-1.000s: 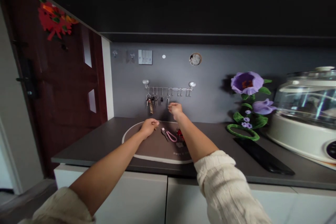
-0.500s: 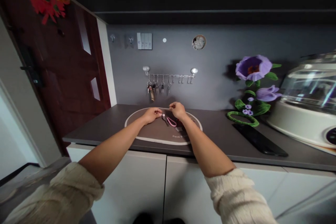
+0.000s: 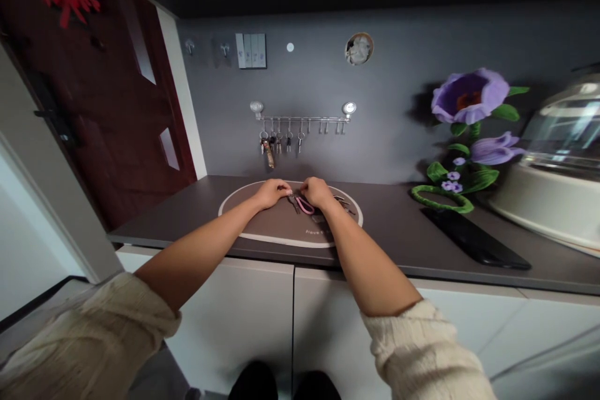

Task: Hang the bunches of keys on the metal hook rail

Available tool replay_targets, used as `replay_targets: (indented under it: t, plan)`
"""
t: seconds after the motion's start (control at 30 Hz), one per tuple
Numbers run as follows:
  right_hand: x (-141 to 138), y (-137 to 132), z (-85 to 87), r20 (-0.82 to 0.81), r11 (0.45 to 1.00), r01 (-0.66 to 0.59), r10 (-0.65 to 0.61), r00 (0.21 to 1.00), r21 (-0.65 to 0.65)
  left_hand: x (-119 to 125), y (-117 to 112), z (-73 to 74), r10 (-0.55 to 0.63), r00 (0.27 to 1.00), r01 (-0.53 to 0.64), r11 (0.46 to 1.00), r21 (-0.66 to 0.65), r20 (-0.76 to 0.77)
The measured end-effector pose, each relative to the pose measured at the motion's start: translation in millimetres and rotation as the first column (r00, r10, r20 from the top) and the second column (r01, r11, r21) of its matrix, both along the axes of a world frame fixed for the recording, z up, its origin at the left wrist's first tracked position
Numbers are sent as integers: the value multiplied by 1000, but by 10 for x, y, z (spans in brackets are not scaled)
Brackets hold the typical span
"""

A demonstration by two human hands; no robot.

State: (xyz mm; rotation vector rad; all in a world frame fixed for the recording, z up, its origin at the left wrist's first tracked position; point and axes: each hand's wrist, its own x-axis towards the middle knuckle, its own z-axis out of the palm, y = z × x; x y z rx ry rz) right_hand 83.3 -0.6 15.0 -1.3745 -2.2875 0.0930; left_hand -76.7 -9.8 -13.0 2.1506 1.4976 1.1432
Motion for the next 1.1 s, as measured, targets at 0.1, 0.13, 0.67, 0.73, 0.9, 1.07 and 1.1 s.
replay_targets:
  t: [0.1, 0.13, 0.67, 0.73, 0.9, 1.07, 1.1]
  plan:
    - [-2, -17, 8, 40, 1000, 17, -17, 999, 5, 11, -13, 14, 15, 996, -15, 1000, -8, 93]
    - [-4, -22, 12, 47, 1000, 20, -20, 999, 6, 15, -19, 18, 20, 992, -19, 1000, -13, 125]
    - [-34, -49, 44, -75, 1000, 23, -23, 997, 4, 87, -112, 150, 36, 667, 155, 970, -186, 745]
    - [-38, -49, 44, -142, 1000, 19, -19, 990, -4, 81, -125, 180, 42, 608, 168, 969, -180, 793]
    - [-52, -30, 24, -350, 997, -65, 46, 936, -43, 81, -162, 248, 29, 456, 242, 958, -156, 890]
    - [-80, -17, -2, -503, 985, -166, 119, 856, -51, 82, -162, 268, -39, 354, 326, 942, -85, 934]
    - [-85, -18, -3, -522, 982, -180, 128, 843, -51, 82, -161, 269, -49, 340, 335, 939, -73, 939]
